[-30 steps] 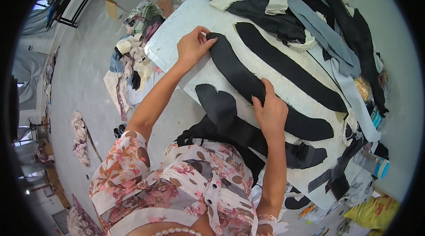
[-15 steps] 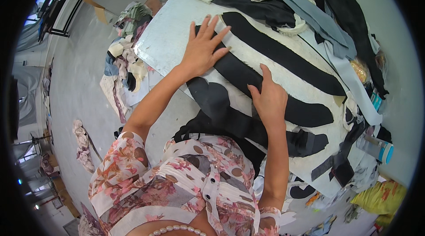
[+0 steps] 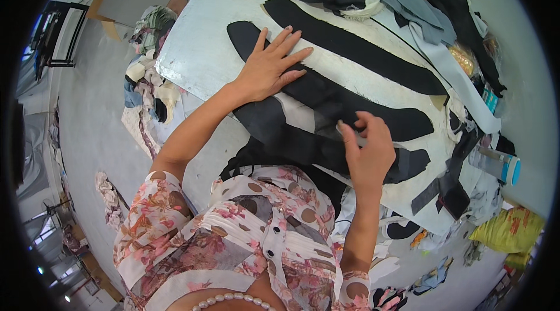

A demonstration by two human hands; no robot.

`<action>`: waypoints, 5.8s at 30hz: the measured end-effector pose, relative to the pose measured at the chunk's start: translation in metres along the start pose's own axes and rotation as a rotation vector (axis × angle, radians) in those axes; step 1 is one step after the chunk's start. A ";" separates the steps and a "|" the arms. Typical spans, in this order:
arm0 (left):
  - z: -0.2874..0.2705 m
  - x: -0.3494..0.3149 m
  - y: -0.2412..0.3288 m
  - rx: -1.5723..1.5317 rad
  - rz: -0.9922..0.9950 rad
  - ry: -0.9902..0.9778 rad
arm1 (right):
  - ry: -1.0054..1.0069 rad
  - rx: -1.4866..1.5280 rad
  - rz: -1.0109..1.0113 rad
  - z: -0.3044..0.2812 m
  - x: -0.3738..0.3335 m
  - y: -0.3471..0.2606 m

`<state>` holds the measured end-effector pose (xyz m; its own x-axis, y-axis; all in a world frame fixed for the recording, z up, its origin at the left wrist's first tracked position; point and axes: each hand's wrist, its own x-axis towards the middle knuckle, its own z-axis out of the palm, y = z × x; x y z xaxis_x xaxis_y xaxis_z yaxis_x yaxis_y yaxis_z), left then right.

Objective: The person arranges black fabric pieces on a white surface, smoothing and aligning them by hand. They occasionally lift and reposition the pieces to ensure proper placement.

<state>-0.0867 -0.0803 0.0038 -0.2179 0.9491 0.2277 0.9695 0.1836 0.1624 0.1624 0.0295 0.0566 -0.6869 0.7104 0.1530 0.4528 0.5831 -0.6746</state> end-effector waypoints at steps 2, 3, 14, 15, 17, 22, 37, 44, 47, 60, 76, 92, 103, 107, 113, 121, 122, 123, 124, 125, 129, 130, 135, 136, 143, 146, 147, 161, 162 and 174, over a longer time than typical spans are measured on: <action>0.002 0.001 -0.002 0.007 0.025 0.043 | -0.019 -0.127 -0.072 0.002 -0.007 0.002; 0.003 0.000 -0.002 0.010 0.037 0.065 | -0.022 -0.150 -0.079 0.005 -0.009 0.002; 0.002 0.002 -0.003 0.046 0.019 0.012 | 0.004 -0.320 0.014 -0.005 -0.025 0.012; 0.001 0.002 0.001 0.064 0.012 0.024 | 0.000 -0.360 -0.033 -0.008 -0.027 0.012; -0.009 0.006 0.007 0.109 -0.001 0.054 | -0.010 -0.400 -0.075 -0.010 -0.028 0.008; -0.010 0.017 0.034 0.000 0.181 -0.009 | -0.087 -0.479 -0.120 -0.009 -0.027 0.005; 0.008 0.018 0.035 -0.165 0.113 -0.067 | -0.052 -0.071 0.015 -0.042 0.004 0.004; 0.009 0.018 0.038 -0.115 0.122 -0.044 | -0.241 -0.182 -0.028 -0.056 0.055 0.039; 0.008 0.018 0.040 -0.089 0.113 -0.053 | -0.308 -0.115 0.003 -0.049 0.065 0.055; -0.007 0.014 0.066 -0.087 0.554 -0.178 | -0.384 -0.118 0.011 -0.047 0.083 0.058; -0.001 0.013 0.050 -0.408 0.566 -0.193 | -0.586 0.567 0.386 -0.102 0.073 0.101; -0.021 0.031 0.068 -0.365 0.671 -0.142 | -0.279 -0.011 0.013 -0.079 0.066 0.103; 0.016 0.039 0.086 -0.192 0.744 -0.188 | -0.129 0.372 0.266 -0.086 0.050 0.135; 0.016 0.038 0.087 -0.205 0.738 -0.187 | -0.048 0.392 0.245 -0.081 0.050 0.135; 0.018 0.037 0.088 -0.199 0.732 -0.171 | 0.059 -0.003 0.218 -0.082 0.049 0.125; 0.021 0.034 0.087 -0.161 0.732 -0.163 | -0.048 -0.560 -0.371 -0.056 0.030 0.083; 0.022 0.035 0.087 -0.168 0.741 -0.161 | -0.149 -0.562 -0.310 -0.049 0.028 0.094; 0.023 0.036 0.088 -0.174 0.749 -0.160 | -0.156 -0.571 -0.276 -0.046 0.025 0.101; 0.022 0.035 0.087 -0.171 0.744 -0.160 | -0.165 -0.572 -0.256 -0.041 0.026 0.105; 0.021 0.033 0.087 -0.170 0.738 -0.178 | -0.174 -0.574 -0.237 -0.038 0.027 0.108; 0.020 0.034 0.085 -0.173 0.753 -0.156 | -0.184 -0.553 -0.251 -0.037 0.028 0.113; 0.022 0.035 0.085 -0.180 0.769 -0.129 | -0.179 -0.529 -0.227 -0.039 0.027 0.114; 0.015 0.038 0.084 -0.363 0.651 -0.096 | 0.282 0.050 -0.080 -0.072 0.016 0.110; 0.008 0.035 0.079 -0.369 0.612 -0.063 | 0.267 -0.004 -0.063 -0.083 0.009 0.101; -0.036 -0.021 0.071 -0.480 0.498 -0.109 | 0.068 -0.382 -0.095 -0.083 -0.040 0.085; -0.025 -0.041 0.076 -0.461 0.553 -0.157 | 0.117 -0.218 0.029 -0.080 -0.053 0.103; -0.022 -0.043 0.075 -0.443 0.557 -0.176 | 0.149 -0.120 0.088 -0.082 -0.057 0.108; -0.015 -0.045 0.074 -0.433 0.577 -0.272 | 0.491 -0.395 0.259 -0.101 -0.089 0.149; -0.016 -0.045 0.073 -0.437 0.579 -0.265 | 0.514 -0.492 0.218 -0.103 -0.088 0.147; -0.008 -0.054 0.068 -0.490 0.547 -0.095 | 0.071 -0.634 -0.023 -0.070 -0.094 0.118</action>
<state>-0.0101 -0.1215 0.0100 0.3143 0.8941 0.3190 0.7704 -0.4366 0.4647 0.3200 0.0595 0.0128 -0.6708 0.7069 0.2243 0.7018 0.7028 -0.1159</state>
